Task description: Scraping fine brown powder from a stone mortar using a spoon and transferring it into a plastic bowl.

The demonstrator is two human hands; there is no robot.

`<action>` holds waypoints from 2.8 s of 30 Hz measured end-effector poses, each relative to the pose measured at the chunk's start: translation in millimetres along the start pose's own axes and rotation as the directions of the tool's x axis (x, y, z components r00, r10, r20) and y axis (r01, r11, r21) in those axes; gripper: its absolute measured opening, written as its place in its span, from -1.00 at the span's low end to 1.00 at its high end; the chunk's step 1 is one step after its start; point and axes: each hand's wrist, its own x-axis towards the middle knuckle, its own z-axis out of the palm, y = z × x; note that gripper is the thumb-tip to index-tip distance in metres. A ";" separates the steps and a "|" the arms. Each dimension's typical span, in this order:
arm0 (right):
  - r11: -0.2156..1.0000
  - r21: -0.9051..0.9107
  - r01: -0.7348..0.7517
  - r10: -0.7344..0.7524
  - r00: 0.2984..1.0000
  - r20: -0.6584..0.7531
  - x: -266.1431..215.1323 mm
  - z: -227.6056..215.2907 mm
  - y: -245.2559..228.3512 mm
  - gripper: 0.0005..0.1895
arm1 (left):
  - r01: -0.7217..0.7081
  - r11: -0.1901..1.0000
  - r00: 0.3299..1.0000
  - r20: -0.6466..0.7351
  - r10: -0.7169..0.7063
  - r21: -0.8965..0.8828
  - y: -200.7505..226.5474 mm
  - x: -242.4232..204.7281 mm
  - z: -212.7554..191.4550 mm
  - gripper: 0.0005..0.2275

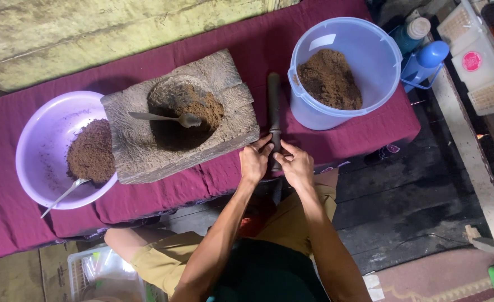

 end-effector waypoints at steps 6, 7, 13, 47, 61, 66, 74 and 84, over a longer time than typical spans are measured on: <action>0.984 -0.177 0.024 -0.023 1.000 0.011 0.4 1.4 -5.5 -0.50 | -0.076 0.997 0.997 0.006 0.076 -0.019 -3.8 -1.6 -0.9 -0.72; 0.983 -0.180 0.033 -0.030 0.999 0.018 -1.9 0.7 -8.0 -0.50 | -0.076 0.997 0.997 -0.004 0.076 -0.024 -5.9 -1.1 0.9 -0.72; 0.959 -0.261 0.113 -0.115 0.993 0.008 -5.7 -1.1 -17.7 -0.50 | -0.156 0.987 0.987 0.017 0.157 -0.038 -6.2 -5.5 -1.9 -0.69; 0.223 -0.120 0.967 -0.465 0.214 0.859 -1.1 111.1 -301.0 -0.85 | -0.263 0.874 0.835 -0.357 0.418 0.408 14.1 71.6 -292.0 -0.79; 0.175 -0.230 0.957 -0.719 0.284 0.634 39.1 40.4 -250.2 -0.82 | -0.206 0.818 0.911 -0.199 0.360 0.537 35.7 65.6 -296.7 -0.51; 0.162 -0.269 0.949 -0.754 0.295 0.587 42.6 40.7 -229.5 -0.81 | -0.201 0.841 0.909 -0.224 0.351 0.502 50.1 45.4 -296.1 -0.56; -0.044 -0.231 0.972 -0.834 0.092 0.544 39.5 20.2 -265.6 -0.78 | -0.255 0.828 0.873 -0.250 0.419 0.500 50.4 25.1 -293.2 -0.57; -0.070 -0.359 0.931 -0.764 0.182 0.619 -1.7 0.0 -236.5 -0.82 | -0.298 0.801 0.804 -0.316 0.505 0.520 47.0 -6.1 -287.6 -0.60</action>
